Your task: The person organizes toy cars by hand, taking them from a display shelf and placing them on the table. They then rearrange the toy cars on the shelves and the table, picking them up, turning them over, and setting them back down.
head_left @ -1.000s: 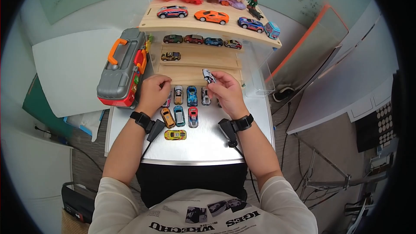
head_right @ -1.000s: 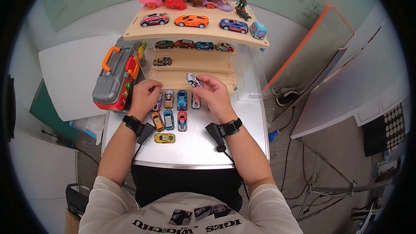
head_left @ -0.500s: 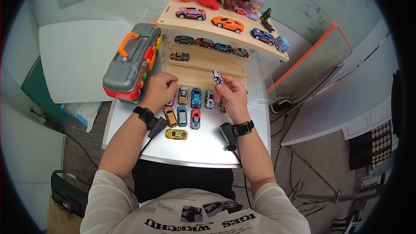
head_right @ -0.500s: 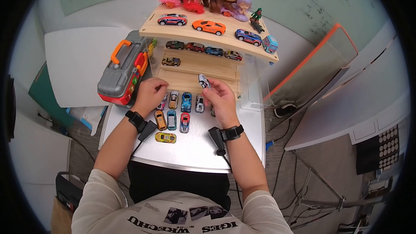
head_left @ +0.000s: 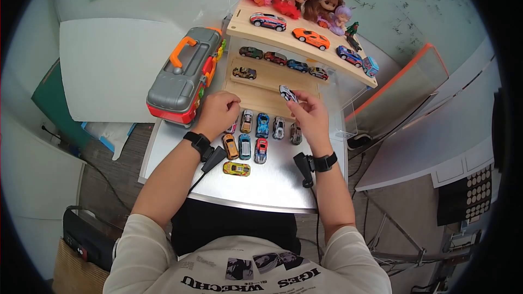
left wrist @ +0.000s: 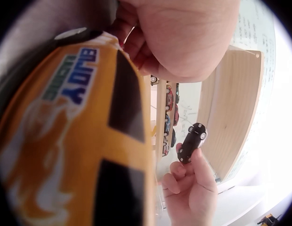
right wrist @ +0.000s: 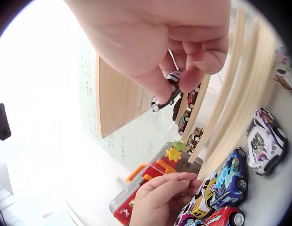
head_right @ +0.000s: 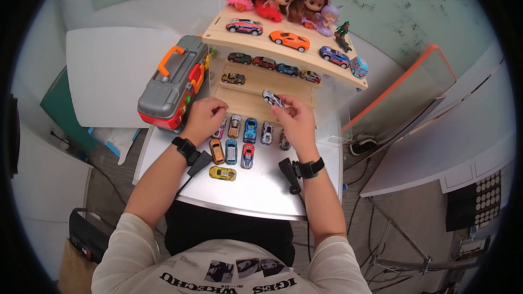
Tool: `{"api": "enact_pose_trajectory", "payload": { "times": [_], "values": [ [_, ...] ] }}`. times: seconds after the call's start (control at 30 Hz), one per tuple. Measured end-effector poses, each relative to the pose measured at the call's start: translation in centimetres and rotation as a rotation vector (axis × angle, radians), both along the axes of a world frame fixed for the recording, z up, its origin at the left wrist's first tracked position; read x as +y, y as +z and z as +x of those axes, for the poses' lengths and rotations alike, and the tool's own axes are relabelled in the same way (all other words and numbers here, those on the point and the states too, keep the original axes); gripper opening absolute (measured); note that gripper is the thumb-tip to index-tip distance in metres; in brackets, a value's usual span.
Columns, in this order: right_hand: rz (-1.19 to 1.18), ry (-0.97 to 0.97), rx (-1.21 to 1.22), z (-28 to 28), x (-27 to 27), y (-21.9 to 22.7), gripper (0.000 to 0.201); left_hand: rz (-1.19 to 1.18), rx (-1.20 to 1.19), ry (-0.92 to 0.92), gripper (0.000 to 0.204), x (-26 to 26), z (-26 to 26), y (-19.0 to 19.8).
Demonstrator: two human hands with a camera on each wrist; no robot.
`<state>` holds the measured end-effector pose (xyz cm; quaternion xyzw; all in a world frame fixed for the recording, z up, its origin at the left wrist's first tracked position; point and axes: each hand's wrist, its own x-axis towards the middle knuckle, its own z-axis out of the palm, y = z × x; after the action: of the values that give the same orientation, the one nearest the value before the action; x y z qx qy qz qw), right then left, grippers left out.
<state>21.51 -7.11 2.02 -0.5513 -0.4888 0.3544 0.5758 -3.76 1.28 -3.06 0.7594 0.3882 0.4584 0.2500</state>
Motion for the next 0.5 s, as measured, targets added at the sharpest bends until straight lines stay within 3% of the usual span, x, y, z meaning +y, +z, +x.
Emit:
{"api": "enact_pose_trajectory", "payload": {
  "times": [0.07,0.1,0.2,0.5],
  "values": [
    [-0.01,-0.066,-0.425,0.0,1.5,0.6,0.032,0.017,-0.03,0.007,0.014,0.0,0.0,0.2],
    [-0.006,-0.071,-0.422,-0.2,2.3,1.0,0.032,0.007,-0.016,0.011,0.015,0.0,0.0,0.3],
    [0.139,-0.063,-0.845,-0.7,5.2,2.1,0.036,0.027,-0.033,0.008,0.015,0.1,0.0,-0.1],
    [0.068,-0.033,-0.906,-0.6,9.4,0.5,0.036,0.004,-0.038,0.01,0.016,0.4,-0.1,-0.5]
  ]
}}
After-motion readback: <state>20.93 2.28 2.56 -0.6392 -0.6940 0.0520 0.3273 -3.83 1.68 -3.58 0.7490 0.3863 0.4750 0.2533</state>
